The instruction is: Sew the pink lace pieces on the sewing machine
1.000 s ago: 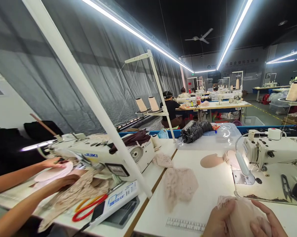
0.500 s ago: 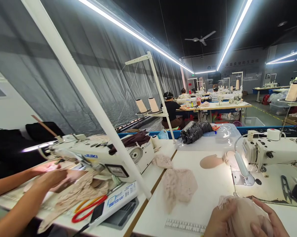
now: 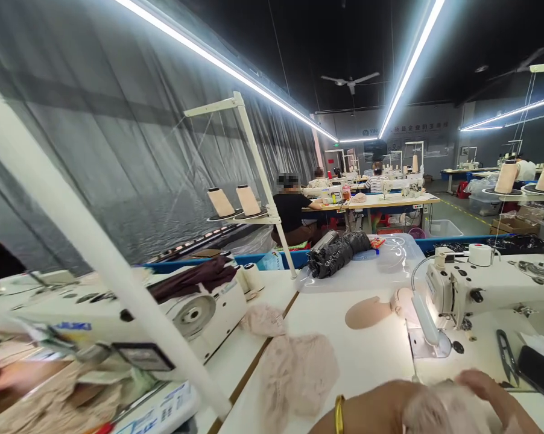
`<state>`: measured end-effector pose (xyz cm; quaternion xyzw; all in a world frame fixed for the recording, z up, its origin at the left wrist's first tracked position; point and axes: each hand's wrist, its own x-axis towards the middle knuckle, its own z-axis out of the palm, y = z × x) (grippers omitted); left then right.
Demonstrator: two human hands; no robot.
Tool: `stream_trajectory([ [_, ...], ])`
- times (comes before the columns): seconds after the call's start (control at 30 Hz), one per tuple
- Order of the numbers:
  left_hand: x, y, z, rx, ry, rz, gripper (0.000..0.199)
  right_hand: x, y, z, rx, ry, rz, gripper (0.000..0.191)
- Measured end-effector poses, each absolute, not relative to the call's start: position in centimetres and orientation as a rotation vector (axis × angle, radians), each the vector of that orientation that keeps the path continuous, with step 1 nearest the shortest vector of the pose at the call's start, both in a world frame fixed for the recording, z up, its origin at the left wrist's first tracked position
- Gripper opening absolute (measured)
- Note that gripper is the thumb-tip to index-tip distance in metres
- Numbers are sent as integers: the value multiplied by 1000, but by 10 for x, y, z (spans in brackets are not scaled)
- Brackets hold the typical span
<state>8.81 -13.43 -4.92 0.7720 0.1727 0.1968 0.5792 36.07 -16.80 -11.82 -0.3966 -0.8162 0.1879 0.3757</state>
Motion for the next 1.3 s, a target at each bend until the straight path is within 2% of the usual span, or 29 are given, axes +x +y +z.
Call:
stream_trajectory([
  [0.07, 97, -111, -62, 2132, 386, 309, 18, 369, -143, -110, -976, -2227, 337, 29],
  [0.2, 115, -73, -72, 2360, 292, 154, 5, 368, -108, -117, -916, -2376, 116, 37],
  [0.3, 115, -60, -70, 2577, 184, 44, 14, 371, -105, -119, -942, -2386, 73, 36],
  [0.4, 110, -58, -75, 2554, 179, 180, 8, 378, -114, -107, -968, -2487, 112, 38],
  [0.57, 109, -60, -86, 2470, 202, 272, 23, 378, -120, -98, -1057, -2410, 160, 42],
  [0.73, 109, -58, -80, 2503, 225, 229, 15, 376, -117, -104, -1134, -2393, 83, 44],
  [1.07, 111, -58, -73, 2538, 246, 285, 7, 381, -111, -104, -1178, -2352, 139, 39],
  [1.2, 110, -56, -73, 2554, 223, 272, 15, 385, -109, -109, -1179, -2346, 151, 40],
  [1.3, 109, -56, -74, 2561, 229, 283, 15, 388, -107, -111, -1144, -2391, 116, 38],
])
